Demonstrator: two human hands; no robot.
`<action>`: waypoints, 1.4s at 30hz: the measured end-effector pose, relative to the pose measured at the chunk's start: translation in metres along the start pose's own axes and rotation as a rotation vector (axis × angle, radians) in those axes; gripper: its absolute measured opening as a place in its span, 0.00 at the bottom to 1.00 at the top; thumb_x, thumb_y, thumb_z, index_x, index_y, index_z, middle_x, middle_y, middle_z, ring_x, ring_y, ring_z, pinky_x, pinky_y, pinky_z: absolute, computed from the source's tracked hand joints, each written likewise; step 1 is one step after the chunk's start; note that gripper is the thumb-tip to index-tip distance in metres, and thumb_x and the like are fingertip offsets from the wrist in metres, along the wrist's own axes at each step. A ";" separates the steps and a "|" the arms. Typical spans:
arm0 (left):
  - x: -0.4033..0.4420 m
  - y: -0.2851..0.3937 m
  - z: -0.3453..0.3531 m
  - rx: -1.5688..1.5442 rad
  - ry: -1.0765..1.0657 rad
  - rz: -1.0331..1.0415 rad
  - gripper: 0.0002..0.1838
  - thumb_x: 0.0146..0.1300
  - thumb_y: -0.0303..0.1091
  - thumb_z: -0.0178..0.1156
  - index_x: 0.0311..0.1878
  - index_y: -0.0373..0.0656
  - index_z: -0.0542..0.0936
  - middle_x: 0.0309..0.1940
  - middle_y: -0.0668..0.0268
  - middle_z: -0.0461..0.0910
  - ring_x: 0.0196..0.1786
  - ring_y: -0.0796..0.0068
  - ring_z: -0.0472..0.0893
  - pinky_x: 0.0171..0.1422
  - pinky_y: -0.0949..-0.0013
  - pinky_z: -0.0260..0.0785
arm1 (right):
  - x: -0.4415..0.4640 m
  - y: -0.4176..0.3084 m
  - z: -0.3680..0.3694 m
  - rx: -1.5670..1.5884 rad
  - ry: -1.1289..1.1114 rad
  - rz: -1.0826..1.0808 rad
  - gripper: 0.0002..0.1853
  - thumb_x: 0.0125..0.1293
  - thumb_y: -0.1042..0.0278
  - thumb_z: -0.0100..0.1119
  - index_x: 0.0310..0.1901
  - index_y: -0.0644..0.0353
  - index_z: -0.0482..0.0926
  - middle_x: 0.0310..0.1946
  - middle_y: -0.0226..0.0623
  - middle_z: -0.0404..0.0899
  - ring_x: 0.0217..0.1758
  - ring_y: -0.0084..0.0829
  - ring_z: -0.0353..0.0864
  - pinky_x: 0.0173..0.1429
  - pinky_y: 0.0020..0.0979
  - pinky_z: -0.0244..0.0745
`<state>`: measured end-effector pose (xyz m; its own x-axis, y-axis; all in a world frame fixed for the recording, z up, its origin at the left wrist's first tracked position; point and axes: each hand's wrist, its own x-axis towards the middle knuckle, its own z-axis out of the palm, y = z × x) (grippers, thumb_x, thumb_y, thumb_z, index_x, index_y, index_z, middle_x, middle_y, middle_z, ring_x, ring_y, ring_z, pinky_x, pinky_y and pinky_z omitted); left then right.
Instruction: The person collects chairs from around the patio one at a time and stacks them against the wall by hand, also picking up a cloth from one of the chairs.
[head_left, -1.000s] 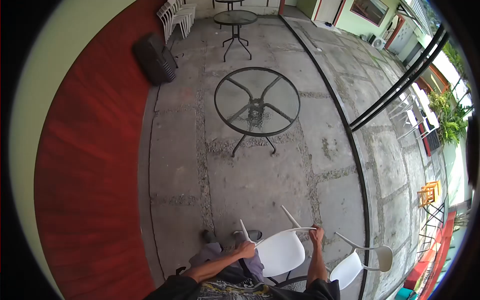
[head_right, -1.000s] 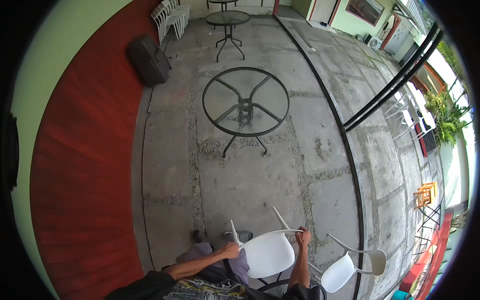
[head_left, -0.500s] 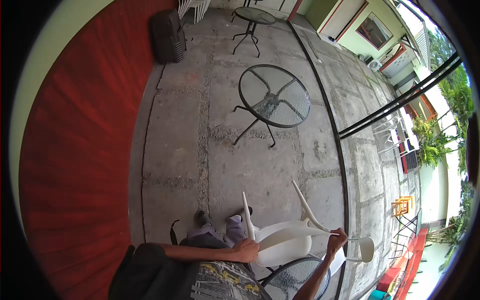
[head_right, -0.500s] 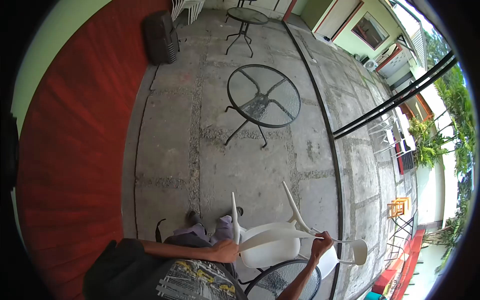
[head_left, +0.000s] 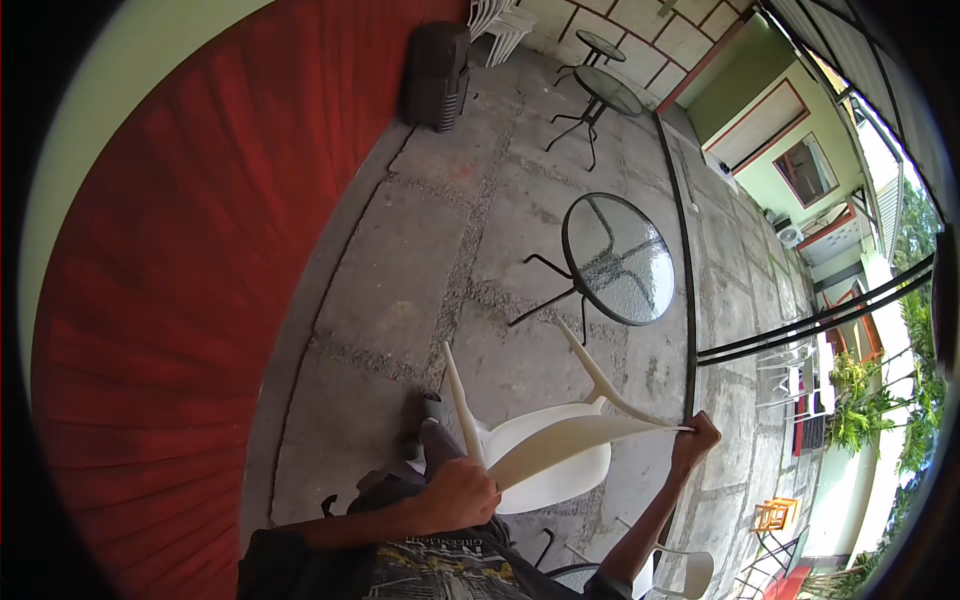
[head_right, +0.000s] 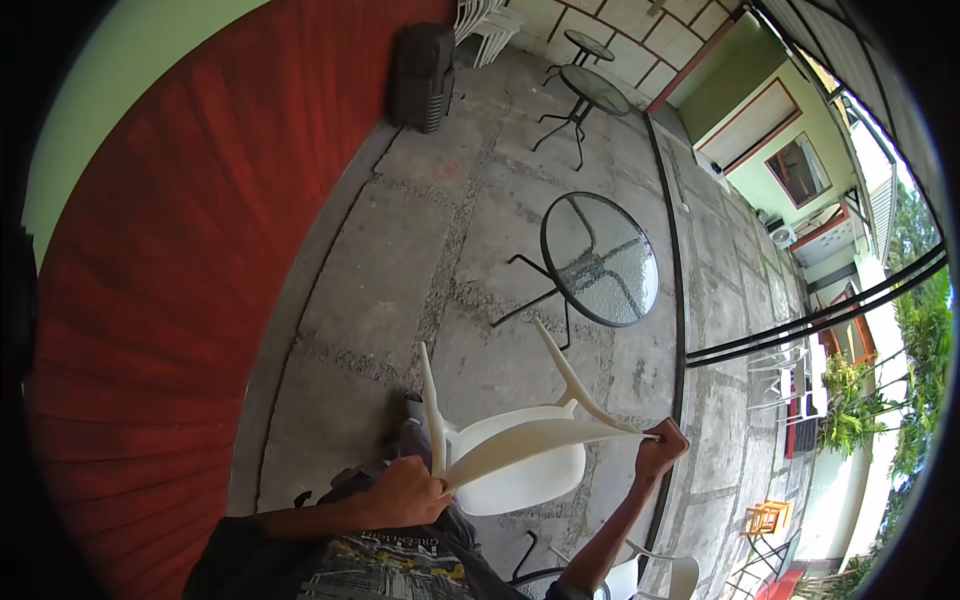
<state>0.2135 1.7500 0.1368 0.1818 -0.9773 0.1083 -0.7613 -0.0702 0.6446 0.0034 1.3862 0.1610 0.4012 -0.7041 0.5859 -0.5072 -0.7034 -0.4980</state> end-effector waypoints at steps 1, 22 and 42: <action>-0.004 -0.009 -0.007 0.001 0.082 0.007 0.10 0.58 0.36 0.64 0.27 0.39 0.84 0.16 0.58 0.78 0.21 0.58 0.79 0.32 0.55 0.72 | 0.013 -0.010 0.017 0.053 0.006 -0.018 0.07 0.34 0.89 0.41 0.14 0.67 0.67 0.13 0.33 0.56 0.19 0.20 0.55 0.26 0.29 0.44; 0.097 -0.169 -0.315 -0.230 1.632 0.170 0.34 0.56 0.68 0.66 0.25 0.41 0.72 0.20 0.65 0.70 0.30 0.72 0.69 0.30 0.66 0.61 | 0.225 -0.263 0.151 1.084 0.105 -0.331 0.16 0.14 0.65 0.61 0.10 0.56 0.64 0.12 0.24 0.56 0.17 0.22 0.51 0.27 0.31 0.41; 0.286 -0.468 -0.426 -0.142 1.316 0.160 0.21 0.71 0.51 0.51 0.28 0.45 0.63 0.17 0.69 0.62 0.17 0.77 0.63 0.21 0.67 0.51 | 0.370 -0.255 0.574 1.150 -0.568 -0.040 0.32 0.58 0.39 0.68 0.16 0.57 0.64 0.16 0.29 0.66 0.19 0.27 0.59 0.32 0.35 0.62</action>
<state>0.8870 1.5883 0.1879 0.6195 -0.0475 0.7836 -0.7745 0.1262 0.6199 0.7197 1.2493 0.1378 0.8121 -0.4236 0.4013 0.3460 -0.2042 -0.9158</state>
